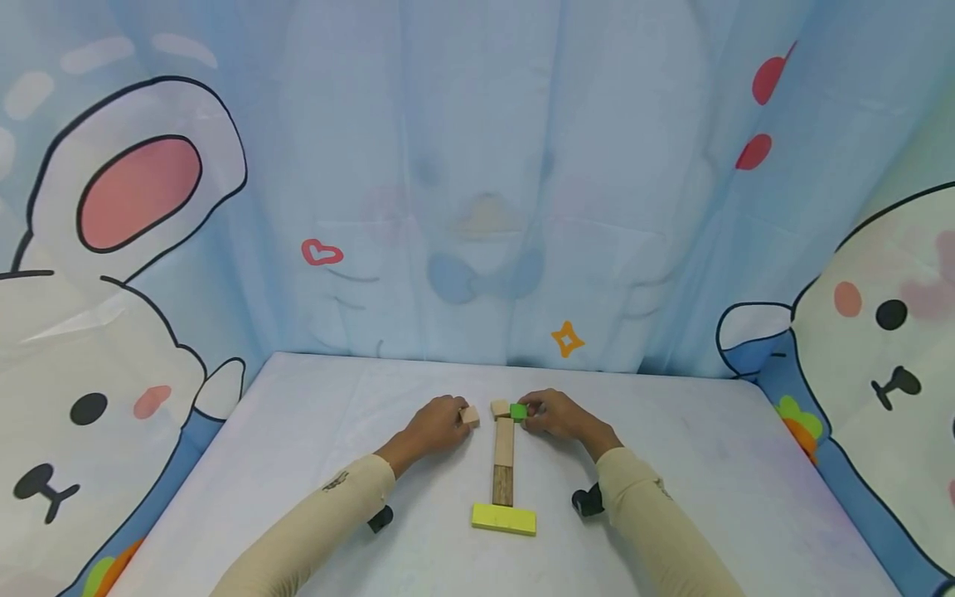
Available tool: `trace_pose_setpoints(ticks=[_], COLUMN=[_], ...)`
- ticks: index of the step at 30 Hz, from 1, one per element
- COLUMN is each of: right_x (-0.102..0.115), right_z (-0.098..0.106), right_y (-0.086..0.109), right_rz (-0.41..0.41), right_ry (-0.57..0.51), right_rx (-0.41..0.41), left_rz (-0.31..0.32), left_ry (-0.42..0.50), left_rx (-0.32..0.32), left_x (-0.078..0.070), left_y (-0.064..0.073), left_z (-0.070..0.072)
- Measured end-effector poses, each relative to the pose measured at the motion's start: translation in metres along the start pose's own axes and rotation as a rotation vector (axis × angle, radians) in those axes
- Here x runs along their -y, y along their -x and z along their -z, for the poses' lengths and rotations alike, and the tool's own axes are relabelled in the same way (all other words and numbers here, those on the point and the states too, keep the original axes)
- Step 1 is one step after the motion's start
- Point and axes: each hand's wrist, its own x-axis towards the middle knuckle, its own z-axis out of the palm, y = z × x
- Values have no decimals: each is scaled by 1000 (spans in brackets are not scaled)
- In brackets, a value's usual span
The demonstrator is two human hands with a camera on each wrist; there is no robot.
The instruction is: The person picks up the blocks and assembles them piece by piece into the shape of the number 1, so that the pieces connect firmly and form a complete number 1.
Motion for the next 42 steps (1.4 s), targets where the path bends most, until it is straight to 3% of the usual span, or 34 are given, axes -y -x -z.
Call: trace_pose_setpoints(ticks=[42], right_x=[2], right_z=[2], right_y=[1], right_rz=[-2], right_ry=[4], right_rx=[6], left_rz=[41], left_ry=[0], left_rx=[20], left_x=[-17], left_y=[-15], left_z=[-11])
